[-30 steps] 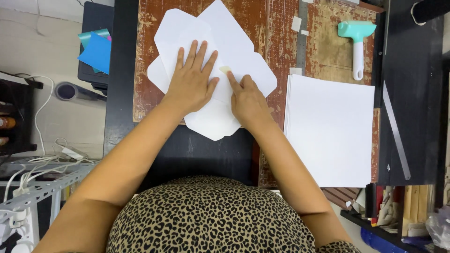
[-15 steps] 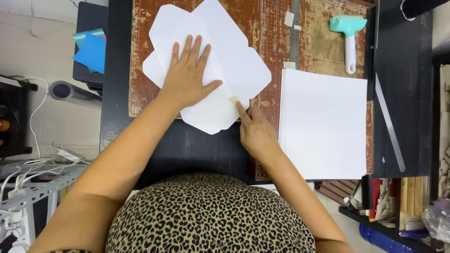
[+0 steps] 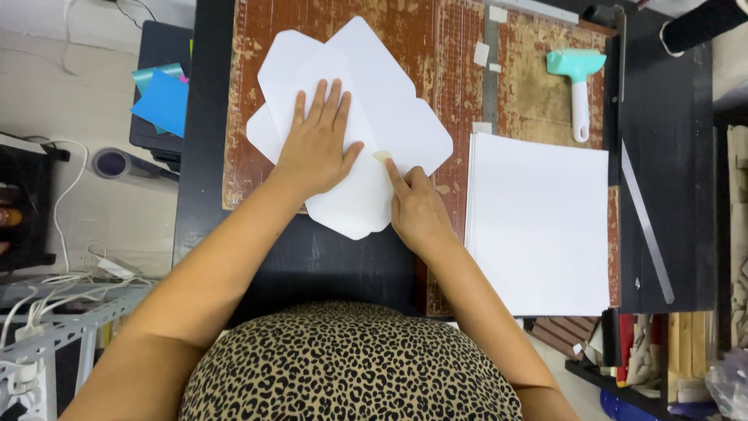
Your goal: Preparing paper for a cutting machine and folding the resulting cutout into an envelope
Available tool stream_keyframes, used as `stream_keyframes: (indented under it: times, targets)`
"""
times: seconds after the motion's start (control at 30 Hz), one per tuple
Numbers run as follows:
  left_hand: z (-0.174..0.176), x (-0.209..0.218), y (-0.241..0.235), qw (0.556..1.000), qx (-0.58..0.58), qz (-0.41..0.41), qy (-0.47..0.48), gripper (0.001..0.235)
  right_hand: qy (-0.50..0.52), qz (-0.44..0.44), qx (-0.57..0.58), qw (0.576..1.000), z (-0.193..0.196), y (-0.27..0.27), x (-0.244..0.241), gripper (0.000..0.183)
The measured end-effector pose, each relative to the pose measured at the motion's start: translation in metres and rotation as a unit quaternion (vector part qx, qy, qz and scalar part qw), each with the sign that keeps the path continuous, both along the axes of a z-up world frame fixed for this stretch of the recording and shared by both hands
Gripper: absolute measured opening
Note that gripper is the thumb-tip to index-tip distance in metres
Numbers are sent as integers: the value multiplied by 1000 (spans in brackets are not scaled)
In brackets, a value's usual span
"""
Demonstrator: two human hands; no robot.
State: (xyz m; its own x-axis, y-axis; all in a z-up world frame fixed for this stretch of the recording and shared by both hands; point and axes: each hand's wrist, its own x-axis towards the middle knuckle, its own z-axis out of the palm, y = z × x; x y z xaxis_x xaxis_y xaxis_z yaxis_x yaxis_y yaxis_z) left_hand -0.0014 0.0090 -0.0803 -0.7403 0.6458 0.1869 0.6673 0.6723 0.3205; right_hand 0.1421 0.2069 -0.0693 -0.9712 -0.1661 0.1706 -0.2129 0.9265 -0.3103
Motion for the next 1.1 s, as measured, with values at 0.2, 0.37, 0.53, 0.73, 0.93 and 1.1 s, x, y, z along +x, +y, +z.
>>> stream_keyframes:
  times: [0.2, 0.37, 0.53, 0.73, 0.93, 1.1]
  targets:
    - [34, 3, -3, 991, -41, 3, -128, 79, -98, -77, 61, 990, 24, -22, -57, 53]
    - [32, 1, -2, 990, -45, 5, -132, 80, -66, -65, 77, 993, 12, -23, -104, 53]
    - [34, 2, -4, 992, -29, 2, -127, 80, -57, -84, 62, 993, 1, -25, -146, 51]
    - [15, 0, -14, 988, 114, 19, -103, 69, -46, -71, 6, 996, -16, 1, -156, 52]
    - [0, -8, -22, 931, 332, 61, -143, 69, -1, -195, 6, 981, 33, 42, -62, 66]
    - [-5, -14, -20, 864, 475, 99, -135, 67, 110, -266, 130, 949, 0, 84, -18, 47]
